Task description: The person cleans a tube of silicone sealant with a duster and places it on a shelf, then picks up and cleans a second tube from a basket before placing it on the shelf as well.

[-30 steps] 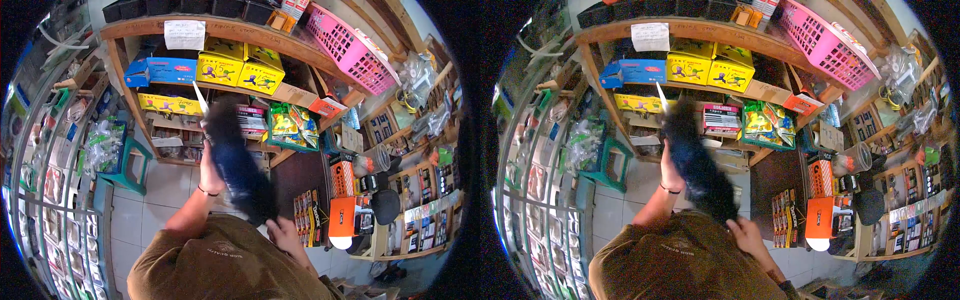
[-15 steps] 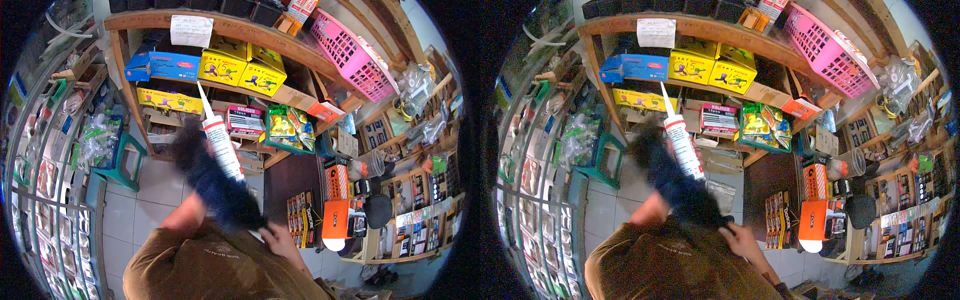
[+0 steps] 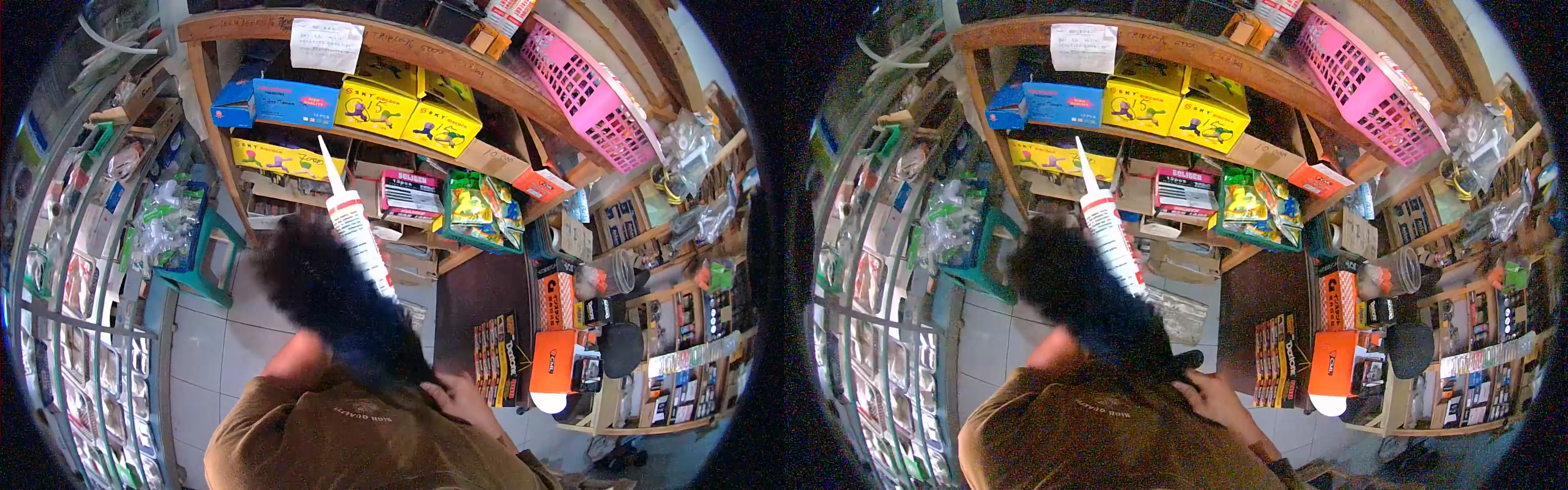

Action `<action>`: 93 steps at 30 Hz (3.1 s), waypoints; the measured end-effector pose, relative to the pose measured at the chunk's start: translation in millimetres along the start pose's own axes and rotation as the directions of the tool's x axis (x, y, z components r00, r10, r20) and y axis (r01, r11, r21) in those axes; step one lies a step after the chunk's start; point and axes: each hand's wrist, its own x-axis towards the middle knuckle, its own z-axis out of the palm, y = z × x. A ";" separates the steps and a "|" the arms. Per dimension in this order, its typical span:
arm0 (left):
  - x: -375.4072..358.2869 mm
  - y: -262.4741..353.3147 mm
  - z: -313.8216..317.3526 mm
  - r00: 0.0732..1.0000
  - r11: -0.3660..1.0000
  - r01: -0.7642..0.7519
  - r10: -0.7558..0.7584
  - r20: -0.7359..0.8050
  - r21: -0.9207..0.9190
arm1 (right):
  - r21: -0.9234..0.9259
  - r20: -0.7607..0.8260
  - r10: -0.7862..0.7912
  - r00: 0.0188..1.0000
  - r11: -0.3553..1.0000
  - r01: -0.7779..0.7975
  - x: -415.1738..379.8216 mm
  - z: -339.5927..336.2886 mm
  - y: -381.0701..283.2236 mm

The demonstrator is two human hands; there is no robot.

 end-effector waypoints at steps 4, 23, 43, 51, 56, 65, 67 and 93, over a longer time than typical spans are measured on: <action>-1.4 -5.1 74.8 0.973 0.992 -0.128 0.129 -0.190 0.020 | 0.268 -0.045 0.307 0.951 0.921 -0.284 4.2 1.6 12.4; 12.8 -31.6 -28.2 0.990 0.974 0.133 -0.121 0.072 -0.183 | -0.038 0.003 0.021 1.000 0.999 -0.021 3.0 -7.0 -3.8; 3.3 -6.7 60.0 0.921 0.985 -0.114 0.152 -0.359 0.126 | 0.289 -0.103 0.315 0.943 0.917 -0.275 11.4 5.9 12.1; 12.2 -12.2 68.2 0.922 0.987 -0.107 0.143 -0.359 0.119 | 0.250 -0.084 0.317 0.945 0.924 -0.288 15.1 4.7 13.3; 19.0 -3.0 46.8 0.998 0.999 0.014 -0.018 0.066 0.051 | 0.026 -0.008 -0.035 0.999 0.999 0.035 8.0 4.9 9.4; 13.7 -1.1 49.0 0.969 0.996 -0.042 0.061 -0.239 0.083 | 0.170 -0.089 0.106 0.990 0.981 -0.090 10.3 5.1 2.7; 11.6 -3.2 75.9 0.926 0.985 -0.082 0.131 -0.353 0.151 | 0.211 -0.123 0.179 0.976 0.966 -0.151 8.9 4.9 -3.7; 12.1 -5.4 50.5 0.968 0.998 -0.027 0.038 -0.246 0.048 | 0.138 -0.028 0.302 0.953 0.945 -0.295 16.8 2.0 10.7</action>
